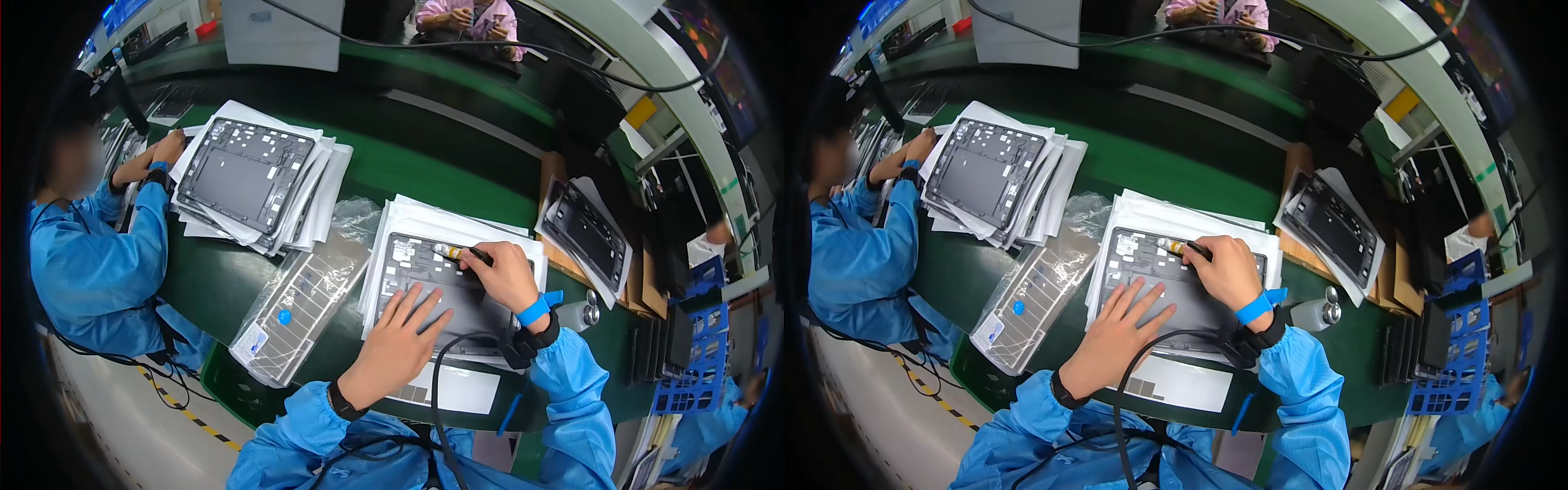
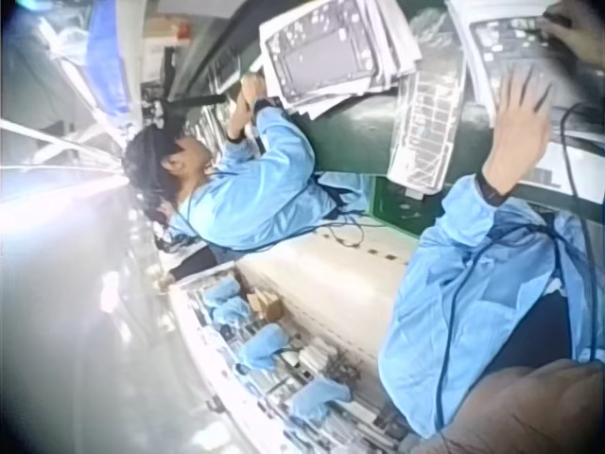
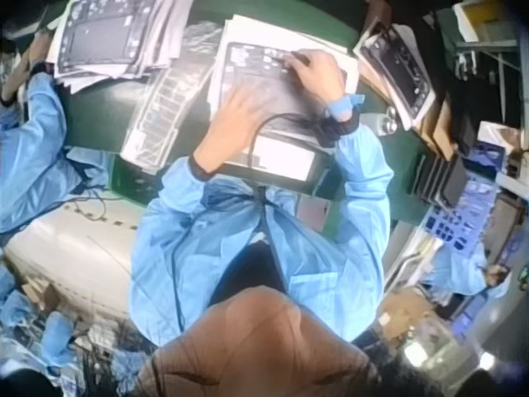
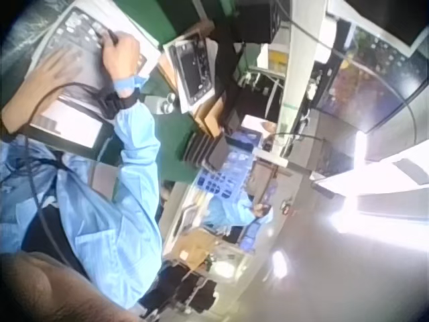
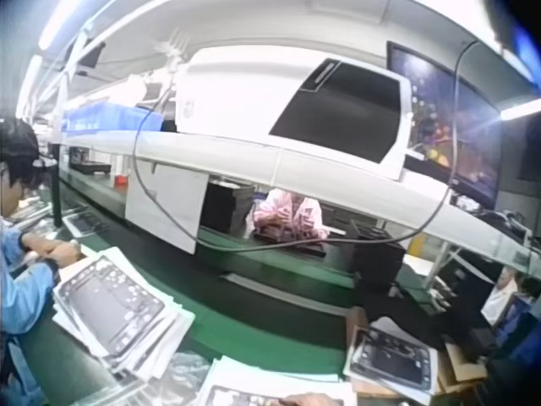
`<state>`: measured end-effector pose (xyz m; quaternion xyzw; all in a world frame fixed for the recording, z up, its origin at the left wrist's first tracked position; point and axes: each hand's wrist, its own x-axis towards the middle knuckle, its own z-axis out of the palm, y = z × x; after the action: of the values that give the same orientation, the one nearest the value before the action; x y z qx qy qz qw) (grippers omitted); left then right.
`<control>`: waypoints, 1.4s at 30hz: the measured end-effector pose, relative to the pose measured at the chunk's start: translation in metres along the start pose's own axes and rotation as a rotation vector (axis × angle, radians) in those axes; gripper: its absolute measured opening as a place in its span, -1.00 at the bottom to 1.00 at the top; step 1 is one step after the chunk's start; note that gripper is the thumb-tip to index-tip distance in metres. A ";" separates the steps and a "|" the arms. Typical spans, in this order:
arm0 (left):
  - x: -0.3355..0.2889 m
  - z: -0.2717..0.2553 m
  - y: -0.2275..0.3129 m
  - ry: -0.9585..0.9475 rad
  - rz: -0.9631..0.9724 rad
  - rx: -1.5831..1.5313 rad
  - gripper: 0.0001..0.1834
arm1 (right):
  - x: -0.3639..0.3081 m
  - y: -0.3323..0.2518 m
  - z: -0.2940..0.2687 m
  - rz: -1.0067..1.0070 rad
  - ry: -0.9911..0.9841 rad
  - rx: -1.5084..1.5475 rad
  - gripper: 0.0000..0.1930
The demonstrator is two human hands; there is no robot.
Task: The recorder is applying adhesive strips and assembling internal components into a laptop chassis on an industrial production line.
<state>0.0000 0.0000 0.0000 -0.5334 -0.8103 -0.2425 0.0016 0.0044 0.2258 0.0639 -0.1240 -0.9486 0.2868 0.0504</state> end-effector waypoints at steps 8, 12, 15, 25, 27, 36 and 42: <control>0.000 -0.008 -0.006 0.005 -0.044 -0.140 -0.32 | 0.006 -0.006 0.007 -0.004 0.056 -0.087 -0.84; 0.000 -0.002 -0.009 0.009 -0.013 -0.135 -0.31 | 0.010 -0.010 0.013 0.007 0.017 0.002 -0.85; 0.000 -0.002 -0.009 0.013 -0.020 -0.140 -0.31 | 0.011 -0.014 0.016 -0.011 0.050 -0.073 -0.85; 0.001 -0.006 -0.007 0.054 0.013 -0.090 -0.38 | -0.011 -0.011 0.008 -0.054 0.155 -0.214 -0.84; -0.006 -0.009 -0.002 0.055 0.018 -0.042 -0.40 | -0.034 -0.013 -0.006 -0.024 0.191 -0.185 -0.86; -0.051 -0.022 0.041 -0.056 -0.252 -1.705 -0.47 | -0.195 -0.077 0.087 -0.191 0.248 0.204 -0.79; -0.116 -0.008 0.018 0.216 -0.310 -1.474 -0.65 | -0.261 -0.007 0.094 0.258 0.516 0.654 -0.45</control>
<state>0.0635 -0.0975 -0.0165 -0.2501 -0.4997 -0.7692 -0.3100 0.2392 0.1013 -0.0165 -0.2867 -0.7408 0.5359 0.2862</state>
